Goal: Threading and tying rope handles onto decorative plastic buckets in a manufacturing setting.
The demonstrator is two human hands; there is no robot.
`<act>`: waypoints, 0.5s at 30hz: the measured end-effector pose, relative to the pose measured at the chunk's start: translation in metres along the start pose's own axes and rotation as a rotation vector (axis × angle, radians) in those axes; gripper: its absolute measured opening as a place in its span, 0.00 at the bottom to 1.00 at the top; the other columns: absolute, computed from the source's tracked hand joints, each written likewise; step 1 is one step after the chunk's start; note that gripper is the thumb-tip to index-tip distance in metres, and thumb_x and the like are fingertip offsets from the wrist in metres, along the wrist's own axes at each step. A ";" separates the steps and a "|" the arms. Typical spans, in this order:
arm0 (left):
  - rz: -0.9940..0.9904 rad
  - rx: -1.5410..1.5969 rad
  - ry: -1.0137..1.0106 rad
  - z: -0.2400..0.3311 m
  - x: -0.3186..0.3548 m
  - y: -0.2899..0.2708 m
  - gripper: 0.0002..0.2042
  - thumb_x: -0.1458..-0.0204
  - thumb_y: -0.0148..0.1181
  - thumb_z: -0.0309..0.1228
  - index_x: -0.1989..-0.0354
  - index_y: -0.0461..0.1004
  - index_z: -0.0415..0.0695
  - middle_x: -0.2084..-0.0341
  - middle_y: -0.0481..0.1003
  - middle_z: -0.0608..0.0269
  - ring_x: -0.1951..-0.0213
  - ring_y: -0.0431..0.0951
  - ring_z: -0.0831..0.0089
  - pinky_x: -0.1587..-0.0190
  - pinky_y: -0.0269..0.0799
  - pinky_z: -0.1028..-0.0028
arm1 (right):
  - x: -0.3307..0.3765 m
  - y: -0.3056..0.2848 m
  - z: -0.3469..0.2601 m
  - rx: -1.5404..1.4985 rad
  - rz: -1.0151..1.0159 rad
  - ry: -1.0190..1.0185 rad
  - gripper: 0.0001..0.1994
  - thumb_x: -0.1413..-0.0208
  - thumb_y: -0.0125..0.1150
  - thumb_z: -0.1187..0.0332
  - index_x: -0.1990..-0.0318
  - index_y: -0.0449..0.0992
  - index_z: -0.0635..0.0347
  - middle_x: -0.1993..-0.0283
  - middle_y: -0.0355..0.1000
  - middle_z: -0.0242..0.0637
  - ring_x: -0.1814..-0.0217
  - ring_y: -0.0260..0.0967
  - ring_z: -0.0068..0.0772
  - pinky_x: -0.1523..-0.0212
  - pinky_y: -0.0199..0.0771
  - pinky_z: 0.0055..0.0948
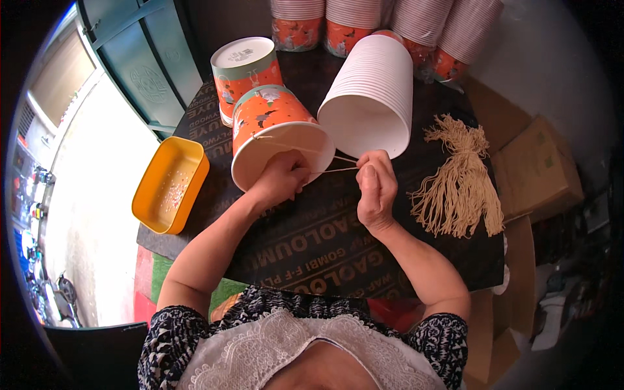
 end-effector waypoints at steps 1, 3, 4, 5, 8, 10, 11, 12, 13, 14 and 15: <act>0.002 0.001 0.001 0.000 0.001 0.000 0.08 0.44 0.51 0.30 0.71 0.70 0.38 0.82 0.69 0.64 0.81 0.69 0.77 0.80 0.67 0.76 | -0.001 -0.001 0.003 -0.043 0.014 0.018 0.14 0.36 0.41 0.66 0.72 0.64 0.64 0.70 0.62 0.37 0.71 0.58 0.28 0.68 0.62 0.27; 0.066 0.028 0.015 0.000 0.002 -0.004 0.08 0.44 0.52 0.30 0.70 0.71 0.38 0.81 0.70 0.64 0.81 0.70 0.77 0.81 0.66 0.76 | 0.002 -0.001 0.014 -0.134 -0.002 0.130 0.11 0.36 0.41 0.66 0.69 0.64 0.62 0.77 0.61 0.32 0.77 0.55 0.22 0.75 0.59 0.25; 0.068 0.029 0.016 0.001 0.002 -0.004 0.08 0.44 0.52 0.30 0.70 0.71 0.38 0.81 0.70 0.64 0.81 0.70 0.77 0.81 0.66 0.76 | 0.002 0.000 0.012 -0.134 -0.003 0.128 0.11 0.36 0.41 0.66 0.69 0.64 0.62 0.77 0.61 0.32 0.77 0.55 0.22 0.75 0.59 0.25; 0.080 -0.005 0.000 0.000 0.002 -0.005 0.07 0.44 0.52 0.30 0.69 0.71 0.38 0.81 0.70 0.63 0.81 0.70 0.77 0.81 0.66 0.76 | 0.001 0.000 0.012 -0.144 0.008 0.169 0.11 0.36 0.42 0.66 0.68 0.65 0.62 0.79 0.59 0.29 0.79 0.54 0.20 0.77 0.57 0.24; 0.084 -0.045 -0.003 0.005 0.003 -0.005 0.07 0.45 0.53 0.29 0.68 0.71 0.37 0.80 0.71 0.63 0.81 0.71 0.76 0.81 0.67 0.76 | 0.001 0.003 0.013 -0.111 0.004 0.182 0.09 0.36 0.44 0.68 0.65 0.67 0.63 0.81 0.57 0.25 0.81 0.53 0.17 0.80 0.55 0.21; 0.079 -0.050 0.009 0.006 0.004 -0.003 0.07 0.45 0.54 0.29 0.67 0.71 0.37 0.80 0.71 0.62 0.81 0.71 0.76 0.80 0.67 0.76 | 0.003 0.012 0.015 -0.017 -0.016 0.168 0.03 0.39 0.49 0.75 0.62 0.69 0.64 0.77 0.68 0.33 0.77 0.65 0.24 0.75 0.66 0.25; 0.091 -0.021 0.023 0.003 0.004 -0.002 0.07 0.46 0.54 0.28 0.67 0.72 0.37 0.80 0.71 0.62 0.81 0.71 0.76 0.80 0.67 0.76 | 0.005 0.017 0.016 0.033 -0.030 0.178 0.03 0.40 0.50 0.76 0.61 0.69 0.65 0.75 0.72 0.37 0.75 0.71 0.28 0.73 0.69 0.26; 0.102 0.008 0.036 0.001 0.004 -0.001 0.07 0.46 0.55 0.28 0.66 0.72 0.36 0.80 0.72 0.62 0.81 0.72 0.76 0.80 0.67 0.76 | 0.008 0.024 0.020 0.069 -0.098 0.243 0.04 0.42 0.52 0.78 0.61 0.69 0.66 0.69 0.75 0.46 0.68 0.76 0.40 0.69 0.73 0.30; 0.098 0.007 0.036 0.001 0.005 0.002 0.07 0.46 0.55 0.28 0.66 0.72 0.36 0.80 0.72 0.62 0.81 0.72 0.76 0.80 0.67 0.76 | 0.011 0.028 0.022 0.093 -0.122 0.266 0.04 0.42 0.53 0.77 0.60 0.69 0.66 0.68 0.75 0.47 0.67 0.76 0.44 0.68 0.73 0.32; 0.097 0.021 0.053 0.003 0.005 0.006 0.07 0.45 0.56 0.29 0.67 0.71 0.37 0.80 0.71 0.64 0.80 0.71 0.77 0.79 0.67 0.77 | 0.014 0.032 0.025 0.116 -0.145 0.290 0.05 0.43 0.53 0.77 0.60 0.69 0.66 0.68 0.75 0.49 0.66 0.76 0.48 0.67 0.74 0.34; 0.095 0.035 0.071 0.005 0.005 0.010 0.07 0.45 0.56 0.30 0.67 0.71 0.38 0.80 0.71 0.65 0.79 0.69 0.78 0.79 0.66 0.78 | 0.017 0.036 0.026 0.108 -0.158 0.314 0.08 0.44 0.54 0.76 0.58 0.67 0.65 0.68 0.74 0.50 0.65 0.75 0.54 0.67 0.74 0.40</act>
Point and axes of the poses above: each hand's wrist, its own x-axis away from the middle knuckle, its own y-axis out of the palm, z = x × y, the point moved 9 cm from there along -x, towards the middle knuckle
